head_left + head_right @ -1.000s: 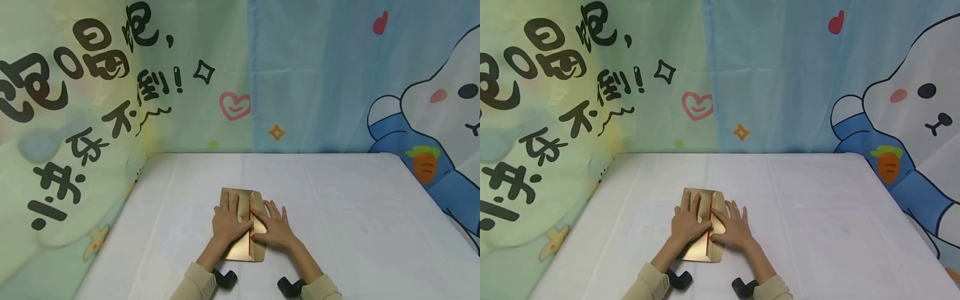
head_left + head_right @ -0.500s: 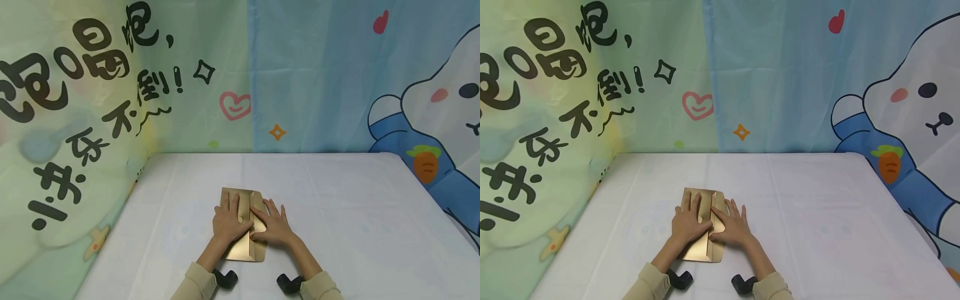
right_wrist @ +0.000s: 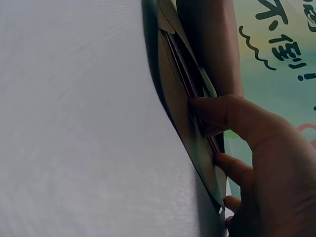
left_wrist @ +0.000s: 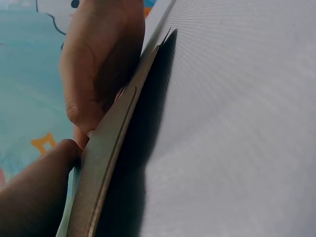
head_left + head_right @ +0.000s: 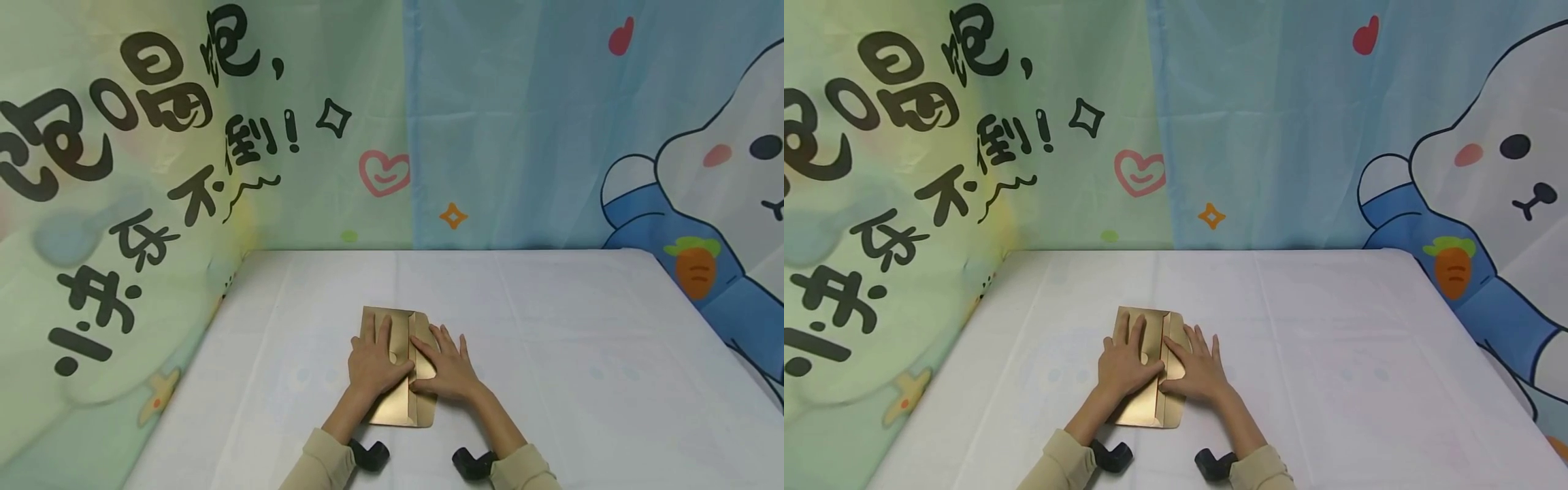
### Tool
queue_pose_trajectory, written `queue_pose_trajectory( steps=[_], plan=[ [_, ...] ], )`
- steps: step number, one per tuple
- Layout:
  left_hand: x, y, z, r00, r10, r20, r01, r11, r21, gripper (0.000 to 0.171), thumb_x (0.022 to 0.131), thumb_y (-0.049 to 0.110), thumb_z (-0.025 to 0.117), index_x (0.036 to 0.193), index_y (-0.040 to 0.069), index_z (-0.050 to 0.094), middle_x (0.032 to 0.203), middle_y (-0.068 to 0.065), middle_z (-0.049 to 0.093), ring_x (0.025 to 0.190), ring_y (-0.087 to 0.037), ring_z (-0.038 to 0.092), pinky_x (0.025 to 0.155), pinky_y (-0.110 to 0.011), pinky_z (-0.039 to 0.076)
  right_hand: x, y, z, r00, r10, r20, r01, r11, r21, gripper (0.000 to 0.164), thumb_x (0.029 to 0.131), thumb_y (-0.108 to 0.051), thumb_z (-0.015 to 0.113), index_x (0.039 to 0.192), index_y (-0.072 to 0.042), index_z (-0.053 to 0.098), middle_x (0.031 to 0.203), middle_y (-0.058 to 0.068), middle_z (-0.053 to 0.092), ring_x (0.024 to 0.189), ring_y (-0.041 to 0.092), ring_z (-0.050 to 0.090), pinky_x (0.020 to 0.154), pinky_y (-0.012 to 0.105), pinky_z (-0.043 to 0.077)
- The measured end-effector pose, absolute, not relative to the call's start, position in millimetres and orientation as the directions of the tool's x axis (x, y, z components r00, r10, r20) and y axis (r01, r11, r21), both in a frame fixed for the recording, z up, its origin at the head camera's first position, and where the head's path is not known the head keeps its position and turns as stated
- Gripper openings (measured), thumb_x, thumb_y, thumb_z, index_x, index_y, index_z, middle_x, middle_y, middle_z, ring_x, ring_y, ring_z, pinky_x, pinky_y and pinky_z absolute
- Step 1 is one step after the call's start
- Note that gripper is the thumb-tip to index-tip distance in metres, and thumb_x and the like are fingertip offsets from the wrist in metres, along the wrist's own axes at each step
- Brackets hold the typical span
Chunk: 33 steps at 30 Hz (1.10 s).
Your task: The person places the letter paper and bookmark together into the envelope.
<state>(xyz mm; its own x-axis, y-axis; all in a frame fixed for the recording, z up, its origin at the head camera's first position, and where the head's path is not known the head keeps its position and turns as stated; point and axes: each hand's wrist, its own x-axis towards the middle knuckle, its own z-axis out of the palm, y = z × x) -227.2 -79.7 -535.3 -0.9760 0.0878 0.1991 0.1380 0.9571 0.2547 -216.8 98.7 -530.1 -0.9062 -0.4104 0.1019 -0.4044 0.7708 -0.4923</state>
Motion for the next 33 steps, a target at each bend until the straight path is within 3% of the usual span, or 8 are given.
queue_pose_trajectory(
  steps=[25, 33],
  plan=[
    [-228.7, -81.1, -536.4, -0.981, 0.084, 0.176, 0.127, 0.959, 0.251, 0.097, 0.067, 0.066, 0.056, 0.147, 0.023, 0.024, 0.151, -0.011, 0.017, 0.089, -0.035, 0.049, 0.045, -0.029, 0.038, -217.3, 97.4, -528.3, -0.910, -0.411, 0.045, -0.376, 0.777, -0.506, 0.084, 0.068, -0.057, 0.065, 0.141, -0.023, 0.041, 0.150, 0.018, 0.017, 0.138, 0.037, 0.003, 0.101, 0.060, -0.006],
    [-228.7, -80.6, -538.5, -0.976, 0.086, 0.198, 0.135, 0.959, 0.251, 0.098, 0.066, 0.066, 0.059, 0.146, 0.021, 0.027, 0.151, -0.011, 0.017, 0.090, -0.035, 0.049, 0.048, -0.031, 0.040, -216.4, 100.8, -527.7, -0.898, -0.434, 0.064, -0.401, 0.753, -0.521, 0.085, 0.069, -0.057, 0.067, 0.141, -0.019, 0.041, 0.150, 0.020, 0.018, 0.137, 0.039, 0.006, 0.101, 0.061, -0.004]
  ],
)
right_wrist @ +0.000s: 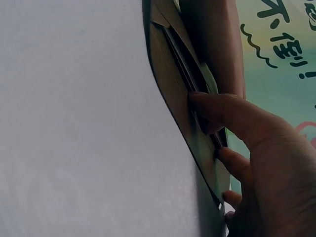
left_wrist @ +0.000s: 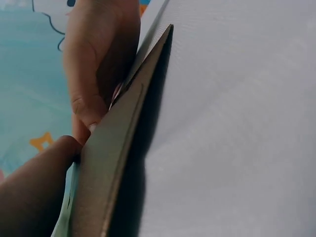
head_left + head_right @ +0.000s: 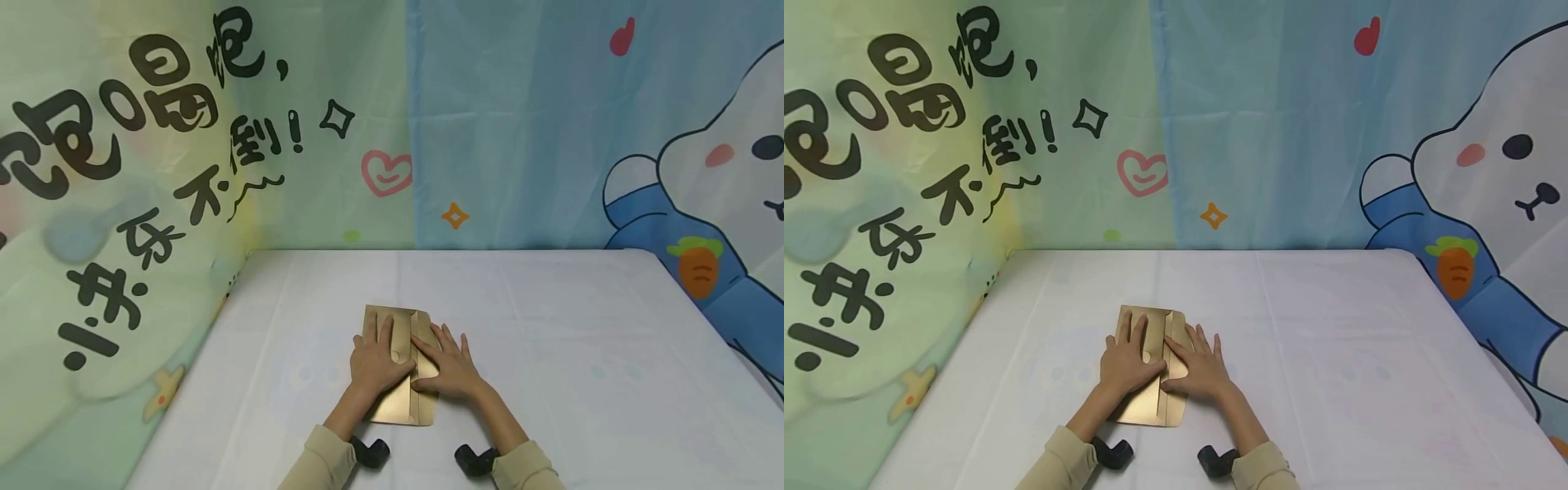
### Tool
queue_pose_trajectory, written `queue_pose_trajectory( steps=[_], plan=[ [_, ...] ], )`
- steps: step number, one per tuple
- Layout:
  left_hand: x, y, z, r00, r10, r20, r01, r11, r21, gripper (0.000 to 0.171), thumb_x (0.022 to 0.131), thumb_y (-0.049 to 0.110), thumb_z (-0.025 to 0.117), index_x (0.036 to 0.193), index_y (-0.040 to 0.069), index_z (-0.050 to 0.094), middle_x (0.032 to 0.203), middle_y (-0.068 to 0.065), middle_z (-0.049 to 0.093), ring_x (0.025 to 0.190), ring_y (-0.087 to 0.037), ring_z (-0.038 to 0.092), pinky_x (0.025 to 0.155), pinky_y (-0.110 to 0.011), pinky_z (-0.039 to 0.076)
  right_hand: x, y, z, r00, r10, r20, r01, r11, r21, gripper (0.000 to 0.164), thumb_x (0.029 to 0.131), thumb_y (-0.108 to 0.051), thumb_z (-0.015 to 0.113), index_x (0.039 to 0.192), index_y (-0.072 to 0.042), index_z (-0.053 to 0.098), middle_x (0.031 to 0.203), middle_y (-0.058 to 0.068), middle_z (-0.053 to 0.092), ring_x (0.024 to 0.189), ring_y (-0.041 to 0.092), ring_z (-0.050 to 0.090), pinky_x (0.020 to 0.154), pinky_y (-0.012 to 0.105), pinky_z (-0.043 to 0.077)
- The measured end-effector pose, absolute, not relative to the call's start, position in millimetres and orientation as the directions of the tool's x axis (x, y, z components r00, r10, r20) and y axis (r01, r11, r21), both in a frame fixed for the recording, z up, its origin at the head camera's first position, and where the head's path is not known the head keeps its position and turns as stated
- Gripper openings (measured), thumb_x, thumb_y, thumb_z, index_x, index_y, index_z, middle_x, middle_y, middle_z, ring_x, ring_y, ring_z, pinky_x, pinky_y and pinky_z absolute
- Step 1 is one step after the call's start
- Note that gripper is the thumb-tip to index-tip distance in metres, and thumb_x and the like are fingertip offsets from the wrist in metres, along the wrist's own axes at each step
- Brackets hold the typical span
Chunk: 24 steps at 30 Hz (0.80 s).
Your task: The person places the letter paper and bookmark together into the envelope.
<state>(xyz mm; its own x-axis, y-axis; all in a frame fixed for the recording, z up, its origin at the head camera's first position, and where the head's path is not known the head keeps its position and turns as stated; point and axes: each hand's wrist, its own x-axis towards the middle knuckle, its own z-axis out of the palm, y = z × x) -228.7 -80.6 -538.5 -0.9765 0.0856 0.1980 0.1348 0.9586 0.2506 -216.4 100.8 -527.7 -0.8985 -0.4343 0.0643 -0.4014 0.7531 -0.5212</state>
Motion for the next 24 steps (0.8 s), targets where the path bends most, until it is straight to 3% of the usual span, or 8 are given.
queue_pose_trajectory(
  steps=[5, 9, 16, 20, 24],
  plan=[
    [-230.1, -81.4, -538.0, -0.964, 0.108, 0.244, 0.162, 0.963, 0.214, 0.098, 0.066, 0.069, 0.057, 0.145, 0.019, 0.030, 0.151, -0.014, 0.018, 0.092, -0.037, 0.049, 0.064, -0.036, 0.044, -220.5, 104.5, -531.7, -0.887, -0.452, 0.099, -0.435, 0.740, -0.513, 0.090, 0.070, -0.059, 0.066, 0.142, -0.013, 0.038, 0.149, 0.020, 0.020, 0.136, 0.040, 0.009, 0.102, 0.061, -0.001],
    [-231.1, -83.7, -536.8, -0.953, 0.117, 0.280, 0.184, 0.957, 0.226, 0.097, 0.066, 0.070, 0.057, 0.144, 0.017, 0.034, 0.149, -0.016, 0.021, 0.098, -0.037, 0.046, 0.077, -0.042, 0.040, -223.6, 105.6, -536.0, -0.880, -0.459, 0.121, -0.451, 0.728, -0.517, 0.092, 0.070, -0.060, 0.066, 0.143, -0.011, 0.036, 0.149, 0.019, 0.020, 0.136, 0.040, 0.010, 0.102, 0.061, 0.000],
    [-228.5, -88.1, -541.9, -0.963, 0.120, 0.241, 0.188, 0.941, 0.280, 0.094, 0.069, 0.074, 0.051, 0.143, 0.018, 0.036, 0.149, -0.018, 0.020, 0.127, -0.040, 0.029, 0.093, -0.050, 0.032, -220.1, 110.6, -536.6, -0.882, -0.462, 0.095, -0.434, 0.716, -0.546, 0.088, 0.076, -0.053, 0.066, 0.142, -0.004, 0.034, 0.149, 0.020, 0.020, 0.137, 0.037, 0.011, 0.104, 0.057, 0.000],
    [-224.6, -91.9, -541.0, -0.963, 0.138, 0.232, 0.207, 0.930, 0.305, 0.086, 0.076, 0.069, 0.048, 0.142, 0.016, 0.037, 0.149, -0.019, 0.019, 0.133, -0.040, 0.020, 0.099, -0.052, 0.027, -215.4, 114.5, -536.2, -0.892, -0.441, 0.099, -0.409, 0.694, -0.592, 0.081, 0.082, -0.043, 0.064, 0.142, 0.000, 0.031, 0.149, 0.020, 0.019, 0.137, 0.036, 0.011, 0.106, 0.054, 0.001],
    [-219.1, -95.9, -531.5, -0.958, 0.159, 0.238, 0.223, 0.935, 0.277, 0.071, 0.084, 0.058, 0.046, 0.140, 0.014, 0.040, 0.148, -0.020, 0.021, 0.133, -0.041, 0.021, 0.099, -0.051, 0.029, -212.2, 120.7, -530.3, -0.902, -0.419, 0.108, -0.386, 0.666, -0.639, 0.075, 0.085, -0.036, 0.063, 0.142, 0.002, 0.031, 0.148, 0.023, 0.019, 0.136, 0.038, 0.012, 0.106, 0.054, 0.005]
  ],
)
